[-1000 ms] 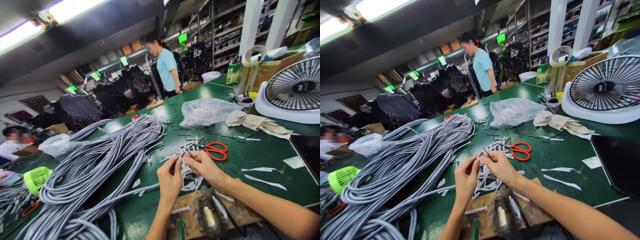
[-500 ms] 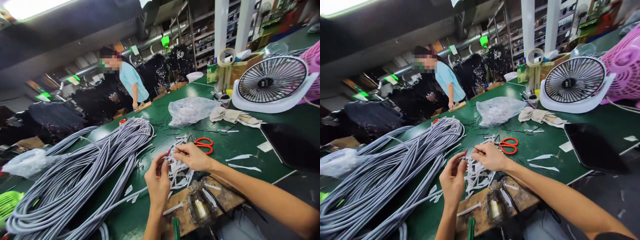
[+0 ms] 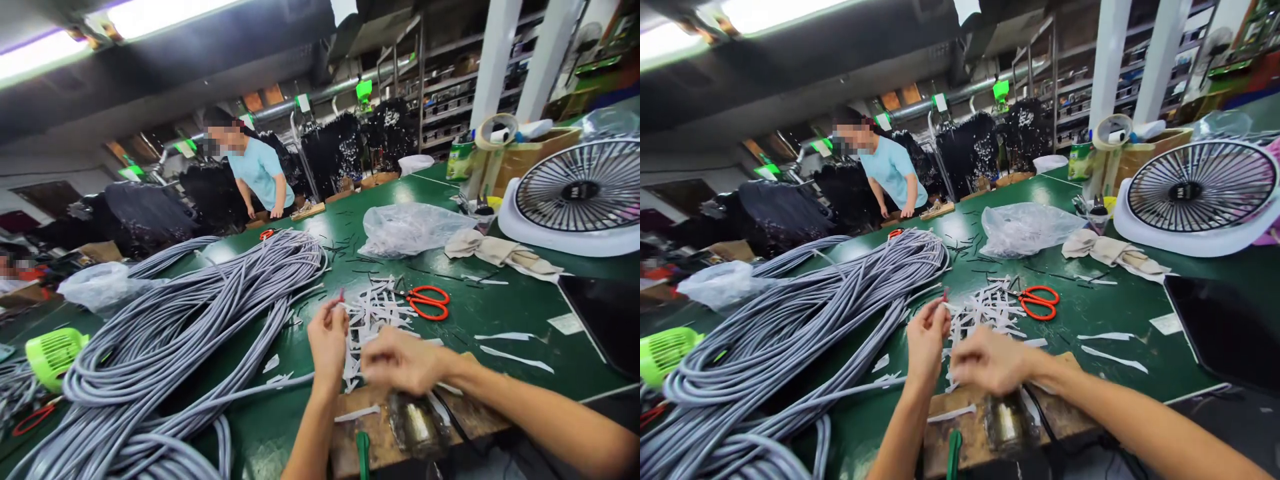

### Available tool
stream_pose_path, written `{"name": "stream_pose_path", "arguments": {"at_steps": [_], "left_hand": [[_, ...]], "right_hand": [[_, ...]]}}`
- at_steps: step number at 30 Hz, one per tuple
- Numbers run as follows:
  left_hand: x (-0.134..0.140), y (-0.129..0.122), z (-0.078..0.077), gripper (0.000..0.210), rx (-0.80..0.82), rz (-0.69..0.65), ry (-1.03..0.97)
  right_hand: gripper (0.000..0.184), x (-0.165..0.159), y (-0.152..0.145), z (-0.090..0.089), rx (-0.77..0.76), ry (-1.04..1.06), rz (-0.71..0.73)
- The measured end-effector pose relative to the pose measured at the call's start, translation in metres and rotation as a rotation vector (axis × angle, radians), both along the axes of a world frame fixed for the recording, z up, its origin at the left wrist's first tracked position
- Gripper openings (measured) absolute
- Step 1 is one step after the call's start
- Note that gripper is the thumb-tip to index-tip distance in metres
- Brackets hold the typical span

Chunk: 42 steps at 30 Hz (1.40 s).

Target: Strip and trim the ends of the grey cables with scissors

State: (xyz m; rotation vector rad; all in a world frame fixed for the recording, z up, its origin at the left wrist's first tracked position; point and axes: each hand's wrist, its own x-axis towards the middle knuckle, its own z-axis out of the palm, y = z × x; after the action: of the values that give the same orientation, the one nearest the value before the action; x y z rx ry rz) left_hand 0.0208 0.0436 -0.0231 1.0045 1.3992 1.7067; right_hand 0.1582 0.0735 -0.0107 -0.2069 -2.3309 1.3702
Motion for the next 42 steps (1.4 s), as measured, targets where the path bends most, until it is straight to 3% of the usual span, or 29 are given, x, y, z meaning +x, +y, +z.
{"name": "stream_pose_path", "arguments": {"at_steps": [2, 6, 9, 14, 20, 24, 27, 30, 33, 35, 38, 40, 42], "left_hand": [[-0.006, 0.004, 0.000, 0.025, 0.028, 0.009, -0.008], [-0.013, 0.005, 0.002, 0.031, 0.001, -0.119, 0.056], [-0.014, 0.004, 0.003, 0.033, -0.020, -0.142, 0.092], [-0.010, 0.001, 0.005, 0.031, -0.081, -0.092, 0.263], [-0.009, 0.001, 0.005, 0.026, -0.095, -0.008, 0.404], [-0.011, 0.001, 0.005, 0.024, -0.034, -0.010, 0.443], [-0.010, -0.001, 0.007, 0.026, -0.036, -0.003, 0.446], [-0.008, -0.004, 0.009, 0.025, -0.020, 0.025, 0.424], [-0.003, -0.007, 0.010, 0.023, 0.003, 0.021, 0.375], [-0.001, -0.008, 0.011, 0.022, -0.004, -0.007, 0.335], [0.003, -0.009, 0.012, 0.022, -0.038, -0.042, 0.297], [0.003, -0.009, 0.011, 0.023, -0.047, -0.057, 0.311], [0.004, -0.008, 0.007, 0.021, -0.024, -0.054, 0.400]], "right_hand": [[0.024, 0.000, -0.004, 0.002, 0.108, -0.065, 0.040], [0.027, 0.008, 0.011, 0.003, 0.404, -0.183, -0.322], [0.027, 0.022, 0.032, 0.003, 0.577, -0.436, -0.439], [0.017, 0.042, 0.060, -0.004, 0.593, -0.816, -0.818], [0.027, 0.045, 0.076, -0.014, 0.571, -0.895, -0.928], [0.018, 0.044, 0.071, -0.006, 0.585, -0.843, -0.967], [0.017, 0.042, 0.068, -0.001, 0.542, -0.628, -0.981], [0.012, 0.038, 0.066, 0.000, 0.377, -0.285, -1.040], [0.021, 0.028, 0.060, -0.002, 0.147, 0.028, -1.074], [0.024, 0.020, 0.052, -0.005, 0.000, 0.180, -0.943], [0.021, 0.007, 0.038, -0.007, -0.110, 0.206, -0.653], [0.018, 0.003, 0.031, -0.008, -0.062, 0.166, -0.577], [0.017, 0.002, 0.025, -0.008, 0.026, 0.158, -0.615]]}}
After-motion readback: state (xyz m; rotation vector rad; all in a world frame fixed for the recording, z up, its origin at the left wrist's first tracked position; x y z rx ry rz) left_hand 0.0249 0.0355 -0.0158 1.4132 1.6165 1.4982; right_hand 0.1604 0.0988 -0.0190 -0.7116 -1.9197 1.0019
